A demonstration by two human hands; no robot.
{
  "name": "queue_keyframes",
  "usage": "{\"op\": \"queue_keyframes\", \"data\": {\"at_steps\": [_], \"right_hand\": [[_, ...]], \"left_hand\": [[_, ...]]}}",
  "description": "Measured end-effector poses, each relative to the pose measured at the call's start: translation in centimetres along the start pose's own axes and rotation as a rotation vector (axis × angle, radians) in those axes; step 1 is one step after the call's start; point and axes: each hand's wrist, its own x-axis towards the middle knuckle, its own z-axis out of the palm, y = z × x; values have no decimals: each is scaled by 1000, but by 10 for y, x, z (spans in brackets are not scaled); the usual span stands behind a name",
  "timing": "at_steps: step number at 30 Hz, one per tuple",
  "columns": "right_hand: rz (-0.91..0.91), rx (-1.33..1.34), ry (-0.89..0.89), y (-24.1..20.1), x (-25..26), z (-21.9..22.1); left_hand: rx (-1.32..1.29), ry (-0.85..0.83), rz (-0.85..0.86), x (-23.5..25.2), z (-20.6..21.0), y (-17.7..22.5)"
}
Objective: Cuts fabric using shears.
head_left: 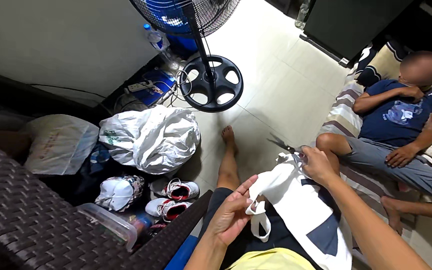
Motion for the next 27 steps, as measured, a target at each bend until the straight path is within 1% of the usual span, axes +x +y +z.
{"op": "queue_keyframes", "data": {"at_steps": [2,4,6,8,11,13,14,16,17,19,21,23,25,27], "right_hand": [[40,23,-9,1,11,0],[75,151,52,1,16,-4],[81,270,135,4,20,-16],[64,330,233,9,19,-32],[53,322,336,7,10,-68],[-22,281,473,3,1,-90],[-76,251,568,-1,-6,-101],[-198,208,796,-10,-18,-124],[-224,209,876,-14,-21,-135],[-206,187,918,-22,-22,-155],[-259,136,977,-28,-29,-176],[-304,203,1021,-28,-37,-192],[-336,300,1061,-26,-47,-194],[-367,334,1059,-22,-66,-183]], "left_hand": [[-22,-42,40,-1,9,10],[-34,-17,87,-1,19,20],[-21,44,159,3,34,32],[39,108,230,12,52,48],[103,234,298,29,91,75],[77,309,335,37,117,94],[60,312,351,39,129,103],[76,260,397,41,148,118],[104,238,423,41,157,125],[171,216,464,43,172,135],[201,182,493,44,189,145],[257,171,523,38,201,147],[302,162,539,32,207,144],[375,134,542,25,205,137]]}}
